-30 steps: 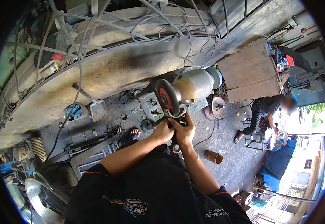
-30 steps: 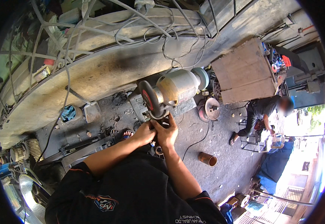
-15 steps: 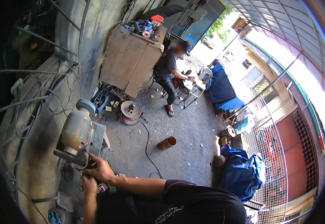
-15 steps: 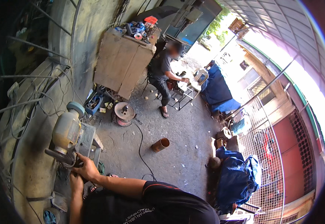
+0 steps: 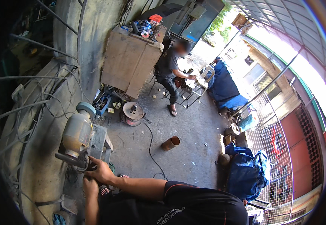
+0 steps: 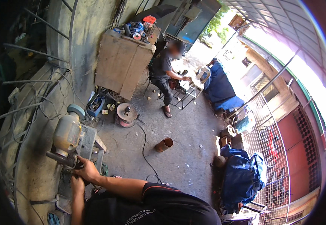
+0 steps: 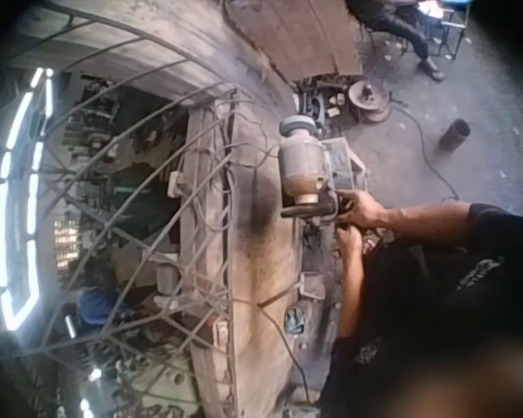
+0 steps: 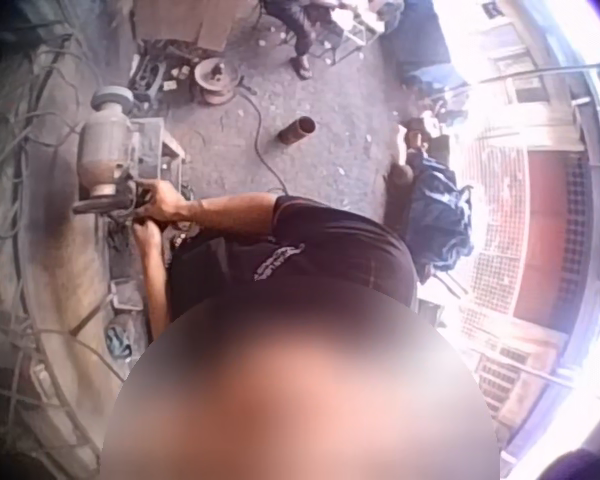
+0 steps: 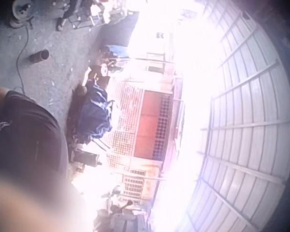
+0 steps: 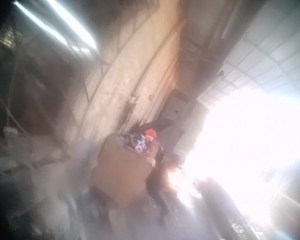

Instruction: The person uses a bench grinder to smooth the edges of small metal parts. They repeatedly press the parts against the spinning wheel, rotate them to grind different sides, and place finished pieces into a metal bowl. The person also adjusts the camera headstrap at the end.

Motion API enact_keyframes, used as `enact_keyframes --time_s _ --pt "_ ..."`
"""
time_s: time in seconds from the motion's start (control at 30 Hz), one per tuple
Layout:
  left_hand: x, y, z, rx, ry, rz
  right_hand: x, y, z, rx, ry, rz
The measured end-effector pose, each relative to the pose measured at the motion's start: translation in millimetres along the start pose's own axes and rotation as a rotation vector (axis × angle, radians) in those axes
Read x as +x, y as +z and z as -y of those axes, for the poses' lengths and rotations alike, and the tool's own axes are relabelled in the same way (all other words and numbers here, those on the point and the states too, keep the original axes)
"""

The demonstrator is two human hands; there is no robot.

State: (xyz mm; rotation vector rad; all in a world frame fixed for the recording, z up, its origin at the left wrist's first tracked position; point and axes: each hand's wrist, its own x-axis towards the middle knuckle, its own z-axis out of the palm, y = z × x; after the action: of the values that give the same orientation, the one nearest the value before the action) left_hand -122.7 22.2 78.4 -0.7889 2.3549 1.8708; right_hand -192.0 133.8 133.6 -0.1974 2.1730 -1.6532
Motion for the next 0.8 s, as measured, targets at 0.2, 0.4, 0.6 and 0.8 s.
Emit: enact_keyframes --time_s 0.2,0.4,0.6,0.8 --pt "-5 1 8 -0.116 0.113 -0.039 -4 5 1 -0.015 -0.055 0.018" --pt "-3 12 -2 -0.188 -0.05 -0.03 8 -2 -10 -0.025 -0.072 0.035" --pt "-1 3 7 -0.04 0.051 -0.065 14 18 -19 0.016 -0.038 0.04" --pt "-21 13 -6 -0.013 0.15 -0.122 7 -9 -1 0.142 -0.092 0.242"
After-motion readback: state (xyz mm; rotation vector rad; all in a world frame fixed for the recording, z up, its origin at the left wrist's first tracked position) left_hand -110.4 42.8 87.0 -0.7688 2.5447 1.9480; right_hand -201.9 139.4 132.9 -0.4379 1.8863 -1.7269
